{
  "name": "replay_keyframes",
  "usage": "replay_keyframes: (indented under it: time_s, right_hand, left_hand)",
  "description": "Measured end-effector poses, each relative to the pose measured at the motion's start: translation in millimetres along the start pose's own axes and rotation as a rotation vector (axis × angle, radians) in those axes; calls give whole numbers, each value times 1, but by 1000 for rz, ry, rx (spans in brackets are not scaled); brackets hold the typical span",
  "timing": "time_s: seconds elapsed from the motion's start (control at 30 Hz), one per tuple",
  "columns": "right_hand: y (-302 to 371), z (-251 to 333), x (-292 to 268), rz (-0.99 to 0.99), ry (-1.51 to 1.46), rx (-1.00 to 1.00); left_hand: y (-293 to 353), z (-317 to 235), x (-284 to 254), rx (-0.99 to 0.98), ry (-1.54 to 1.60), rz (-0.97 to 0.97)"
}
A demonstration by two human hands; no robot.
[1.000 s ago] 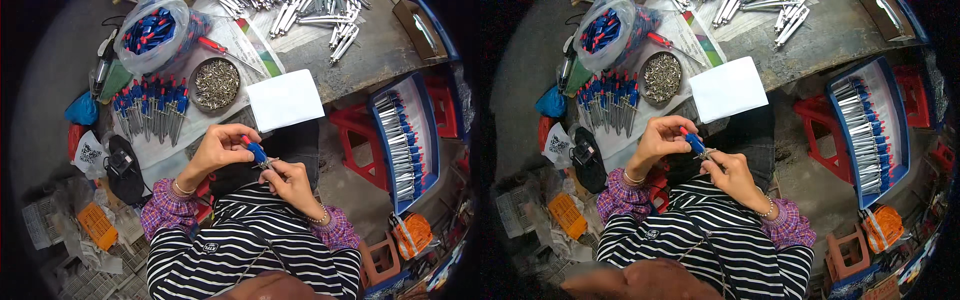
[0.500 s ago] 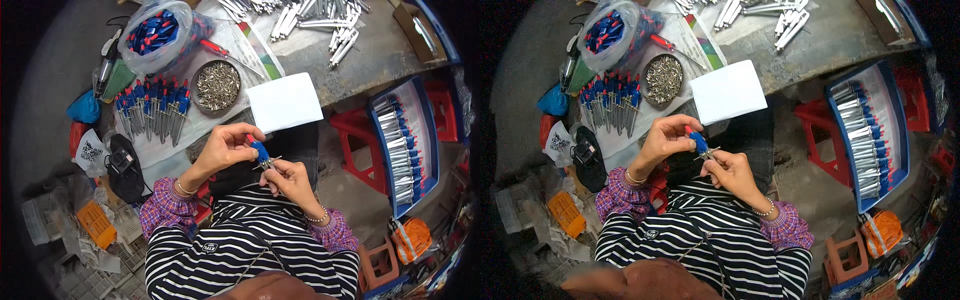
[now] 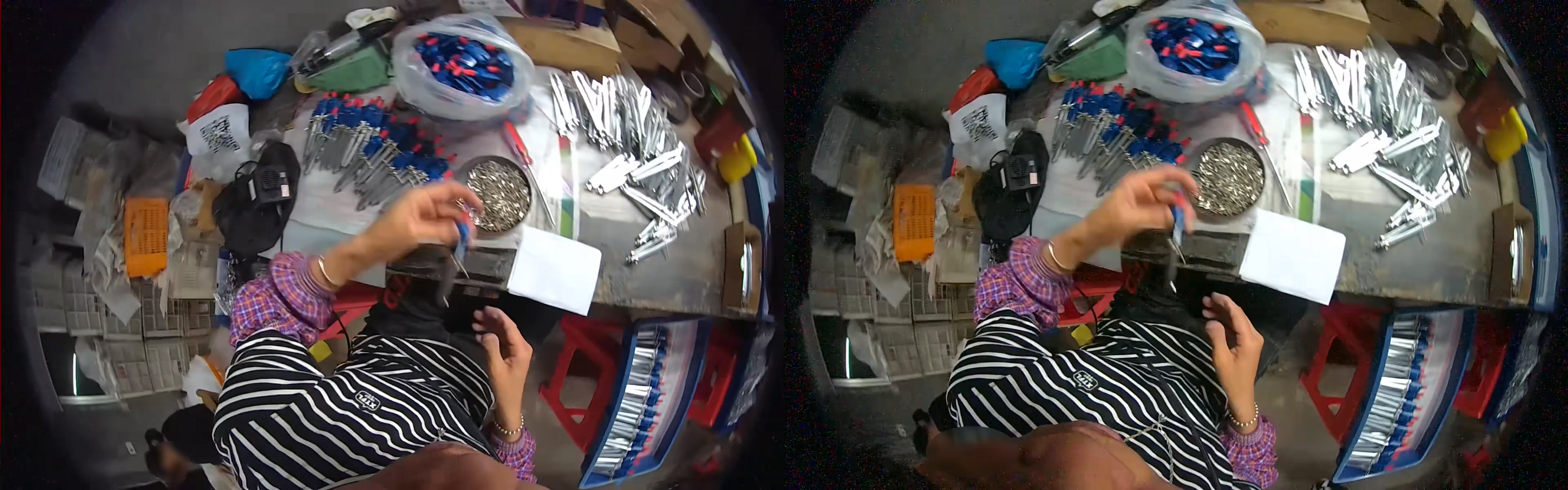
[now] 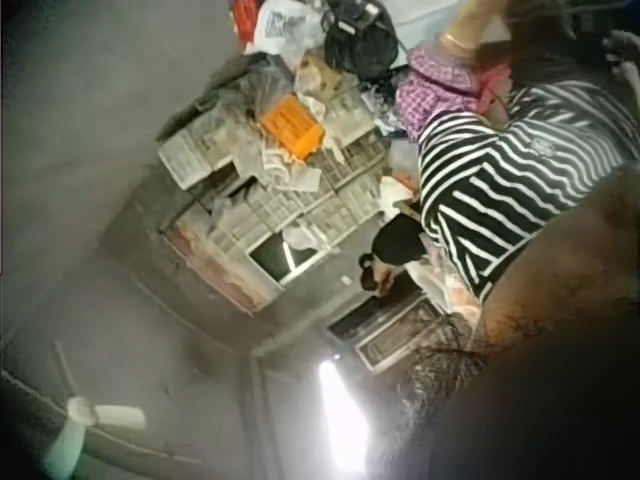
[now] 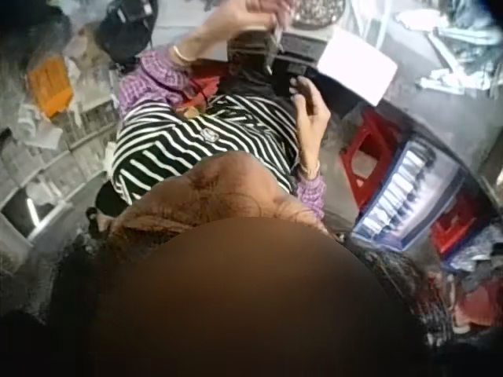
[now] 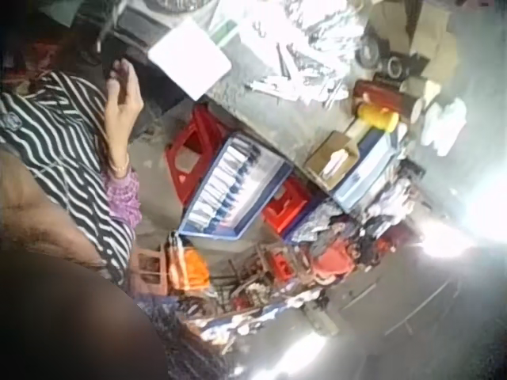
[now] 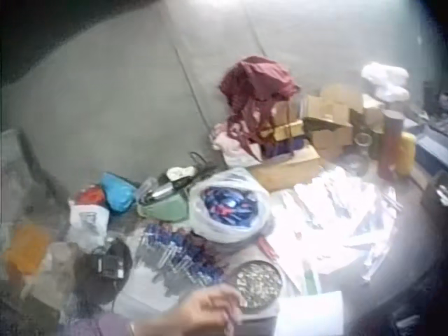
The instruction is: Assemble small precision tools by inserting metal components into blue plastic handles at a manual workstation.
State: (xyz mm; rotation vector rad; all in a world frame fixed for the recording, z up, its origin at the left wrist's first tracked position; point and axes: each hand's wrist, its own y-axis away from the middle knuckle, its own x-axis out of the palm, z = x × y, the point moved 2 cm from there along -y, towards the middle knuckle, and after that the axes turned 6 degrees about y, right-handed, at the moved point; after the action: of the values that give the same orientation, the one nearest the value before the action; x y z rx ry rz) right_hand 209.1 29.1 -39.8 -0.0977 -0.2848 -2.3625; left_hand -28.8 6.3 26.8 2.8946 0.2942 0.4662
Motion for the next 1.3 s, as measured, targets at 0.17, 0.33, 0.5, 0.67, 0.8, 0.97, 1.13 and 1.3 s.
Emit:
replay_keyframes:
  time_s: [0.17, 0.33, 0.5, 0.67, 0.8, 0.97, 1.13, 1.3]
  right_hand:
    - [-1, -13, -10, 54, 81, 80]
    - [-3, -21, -9, 82, 128, 132]
    - [1, -29, -11, 37, 167, 142]
    - [0, -34, -11, 44, 172, 165]
    - [3, -24, -20, 10, 268, 133]
    - [-8, -11, -40, -73, 225, 86]
    - [-26, 22, -119, -329, 279, -56]
    - [-84, 60, -214, -618, 703, -145]
  left_hand:
    - [1, -77, -131, 228, -395, -387]
    - [3, -98, -230, 93, -741, -658]
    - [-8, -63, -299, 47, -997, -654]
    - [-5, -75, -249, 353, -1134, -789]
    - [-58, -96, -177, 614, -1135, -607]
    - [-83, -101, -157, 790, -1576, -363]
    - [-69, -89, -186, 731, -1557, -407]
    - [-73, -84, -158, 687, -1410, -409]
